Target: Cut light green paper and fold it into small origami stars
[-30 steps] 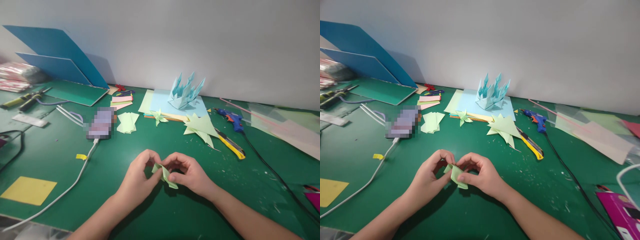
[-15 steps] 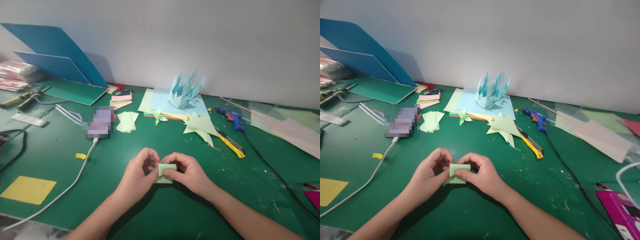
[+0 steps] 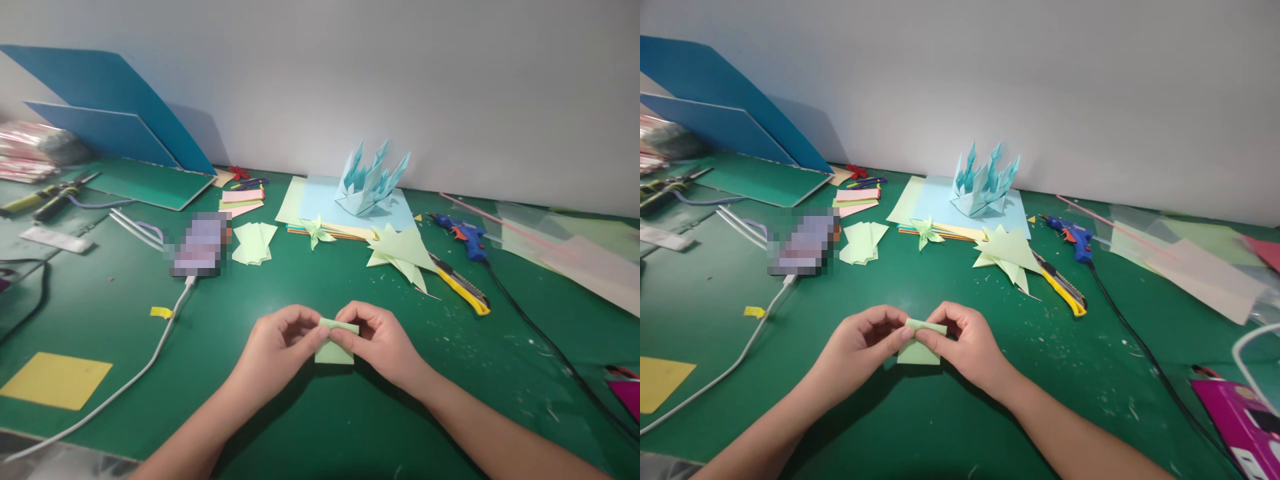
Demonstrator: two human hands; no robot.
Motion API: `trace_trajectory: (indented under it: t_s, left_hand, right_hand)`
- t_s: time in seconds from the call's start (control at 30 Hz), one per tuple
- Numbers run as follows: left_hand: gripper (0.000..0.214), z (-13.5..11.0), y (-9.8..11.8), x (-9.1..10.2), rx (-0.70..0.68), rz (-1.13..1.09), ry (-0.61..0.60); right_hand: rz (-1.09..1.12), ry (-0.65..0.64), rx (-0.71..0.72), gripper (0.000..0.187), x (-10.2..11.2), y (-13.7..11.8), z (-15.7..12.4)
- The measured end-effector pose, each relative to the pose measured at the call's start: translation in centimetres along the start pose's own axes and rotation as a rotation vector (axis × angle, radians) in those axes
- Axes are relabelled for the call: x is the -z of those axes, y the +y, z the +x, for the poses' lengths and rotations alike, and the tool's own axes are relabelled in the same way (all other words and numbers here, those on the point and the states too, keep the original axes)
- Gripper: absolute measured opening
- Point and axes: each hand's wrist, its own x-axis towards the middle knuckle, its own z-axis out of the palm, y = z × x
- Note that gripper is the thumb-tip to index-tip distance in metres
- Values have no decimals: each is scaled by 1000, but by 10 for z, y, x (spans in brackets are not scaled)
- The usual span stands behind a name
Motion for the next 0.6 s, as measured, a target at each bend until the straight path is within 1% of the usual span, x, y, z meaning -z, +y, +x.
trace_trajectory:
  t_s: [0.1,0.3,0.47,0.6]
  left_hand:
    - [19,1,0,0,3,84,49]
    - [22,2,3,0,2,114,107]
    - [23,2,3,0,20,118,107]
    - [21,3,1,1,2,122,99]
  right_hand:
    - [-34,-14,18,30,0,1,-1]
    - [-48,-26,31,28,0,-1,-1]
    - [-82,3,15,27,1,-1,-2]
    - [-81,7,18,30,0,-1,-2]
